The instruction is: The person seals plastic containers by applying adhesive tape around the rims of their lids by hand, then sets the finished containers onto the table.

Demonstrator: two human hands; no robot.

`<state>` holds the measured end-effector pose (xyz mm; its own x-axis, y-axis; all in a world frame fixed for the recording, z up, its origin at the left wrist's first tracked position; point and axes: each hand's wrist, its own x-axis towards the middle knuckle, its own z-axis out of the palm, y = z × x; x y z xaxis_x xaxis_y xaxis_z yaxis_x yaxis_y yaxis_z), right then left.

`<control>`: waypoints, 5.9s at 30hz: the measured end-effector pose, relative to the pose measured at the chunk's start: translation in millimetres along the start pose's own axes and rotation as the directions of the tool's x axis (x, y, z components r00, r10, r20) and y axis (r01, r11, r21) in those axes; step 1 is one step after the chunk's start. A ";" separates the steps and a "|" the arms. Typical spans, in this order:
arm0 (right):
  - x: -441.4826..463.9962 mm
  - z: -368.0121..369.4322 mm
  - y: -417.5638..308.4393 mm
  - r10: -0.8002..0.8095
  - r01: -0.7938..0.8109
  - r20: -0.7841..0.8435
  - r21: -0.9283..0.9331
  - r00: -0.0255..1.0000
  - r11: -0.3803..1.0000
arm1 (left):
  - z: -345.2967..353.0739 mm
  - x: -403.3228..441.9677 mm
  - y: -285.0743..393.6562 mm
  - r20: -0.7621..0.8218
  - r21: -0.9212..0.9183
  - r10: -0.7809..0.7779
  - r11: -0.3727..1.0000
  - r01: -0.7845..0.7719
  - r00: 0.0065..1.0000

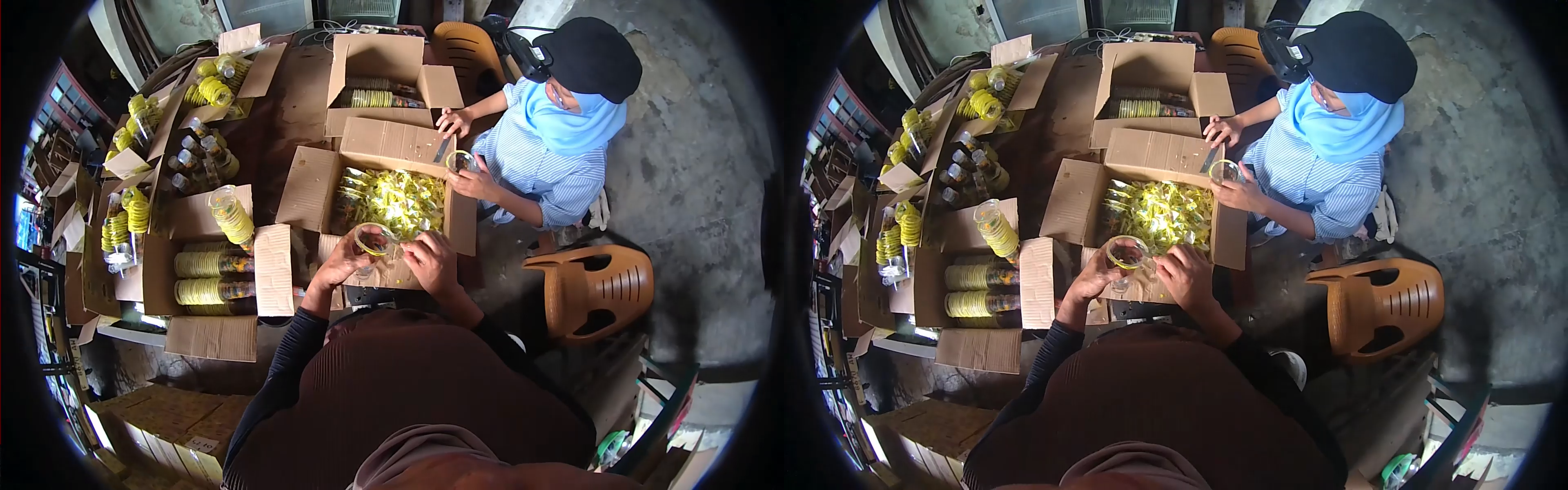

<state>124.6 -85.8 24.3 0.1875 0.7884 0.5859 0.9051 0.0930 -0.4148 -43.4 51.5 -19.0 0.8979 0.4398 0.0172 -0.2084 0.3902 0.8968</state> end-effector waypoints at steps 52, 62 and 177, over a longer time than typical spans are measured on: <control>-102.3 48.6 152.3 0.832 -0.822 0.002 0.150 0.555 0.549 | -37.7 21.4 -48.2 -0.190 0.560 0.157 0.828 -0.024 0.969; -91.6 43.7 147.3 0.705 -0.698 -0.023 0.126 0.709 0.705 | -31.0 22.6 -75.2 -0.123 0.577 0.288 0.800 -0.168 0.950; -101.5 -54.5 8.1 0.593 -0.561 -0.055 0.264 0.803 0.784 | 82.6 -3.6 -39.3 -0.128 0.673 0.351 0.717 -0.179 0.927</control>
<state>133.7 -198.3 -0.6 0.7085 0.6550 0.2627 0.5039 -0.2089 -0.8381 -6.4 -32.3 -17.8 0.7099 0.6486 0.2745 -0.0488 -0.3435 0.9379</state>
